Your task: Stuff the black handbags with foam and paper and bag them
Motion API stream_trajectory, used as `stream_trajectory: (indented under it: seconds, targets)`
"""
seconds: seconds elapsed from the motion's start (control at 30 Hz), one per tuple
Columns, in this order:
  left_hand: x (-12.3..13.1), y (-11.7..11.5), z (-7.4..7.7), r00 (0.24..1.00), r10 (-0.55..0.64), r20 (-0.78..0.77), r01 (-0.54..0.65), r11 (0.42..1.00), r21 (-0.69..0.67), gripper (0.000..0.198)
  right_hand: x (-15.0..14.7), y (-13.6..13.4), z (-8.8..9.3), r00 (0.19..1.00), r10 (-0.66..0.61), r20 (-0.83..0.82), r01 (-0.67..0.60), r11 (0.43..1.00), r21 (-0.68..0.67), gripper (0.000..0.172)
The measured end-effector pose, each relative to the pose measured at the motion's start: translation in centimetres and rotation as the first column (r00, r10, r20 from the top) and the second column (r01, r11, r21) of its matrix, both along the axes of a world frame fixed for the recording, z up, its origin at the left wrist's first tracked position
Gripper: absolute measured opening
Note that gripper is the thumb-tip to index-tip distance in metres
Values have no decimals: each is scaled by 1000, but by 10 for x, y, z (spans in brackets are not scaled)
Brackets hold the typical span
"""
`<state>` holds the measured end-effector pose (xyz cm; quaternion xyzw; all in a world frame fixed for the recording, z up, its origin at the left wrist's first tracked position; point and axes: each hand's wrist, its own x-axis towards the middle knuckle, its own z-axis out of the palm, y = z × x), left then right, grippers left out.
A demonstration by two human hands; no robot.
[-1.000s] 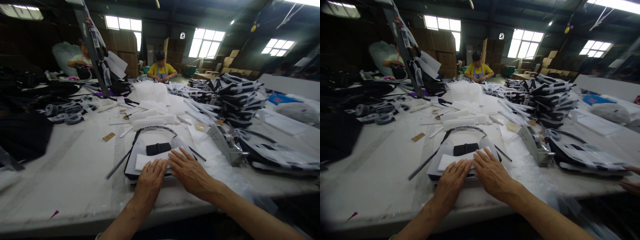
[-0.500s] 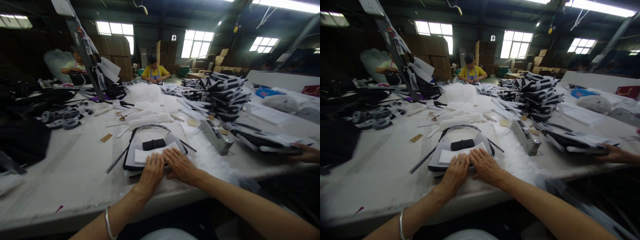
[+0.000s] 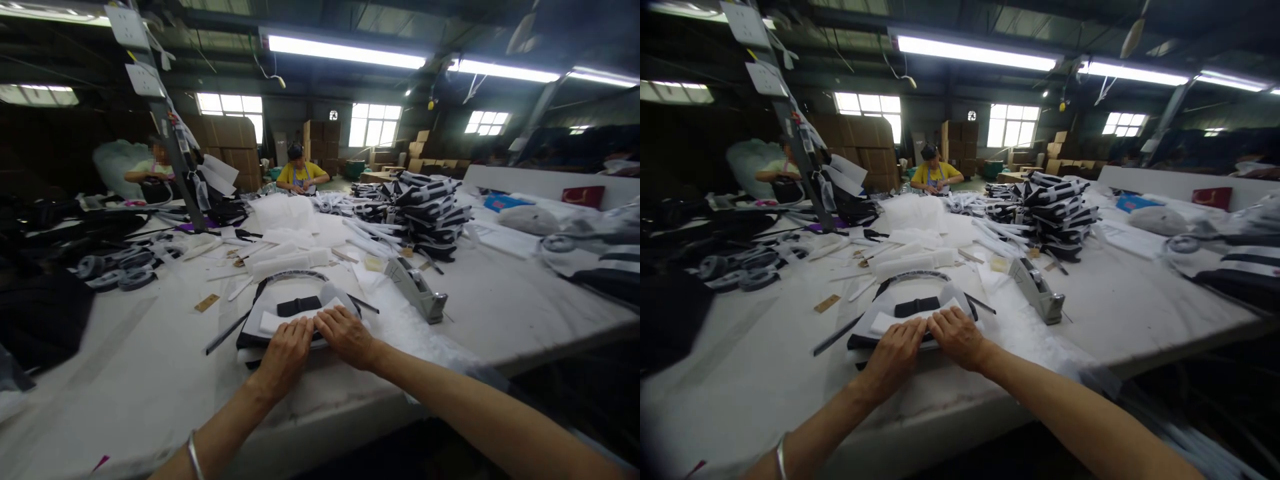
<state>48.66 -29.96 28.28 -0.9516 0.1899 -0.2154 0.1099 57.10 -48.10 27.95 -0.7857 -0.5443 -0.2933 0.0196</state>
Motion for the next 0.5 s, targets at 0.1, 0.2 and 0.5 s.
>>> stream_trajectory:
  seconds: [0.1,0.2,0.5]
  targets:
    - [0,2,-7,999,39,38,-37,998,-43,55,5,8,8,1000,7,-17,-8,999,-49,23]
    - [4,5,-14,991,88,103,-81,994,-69,66,9,15,19,998,2,-59,-8,996,-93,17]
    - [16,27,-13,936,-15,352,19,1000,-10,36,-3,27,40,971,-34,-236,27,999,-33,13]
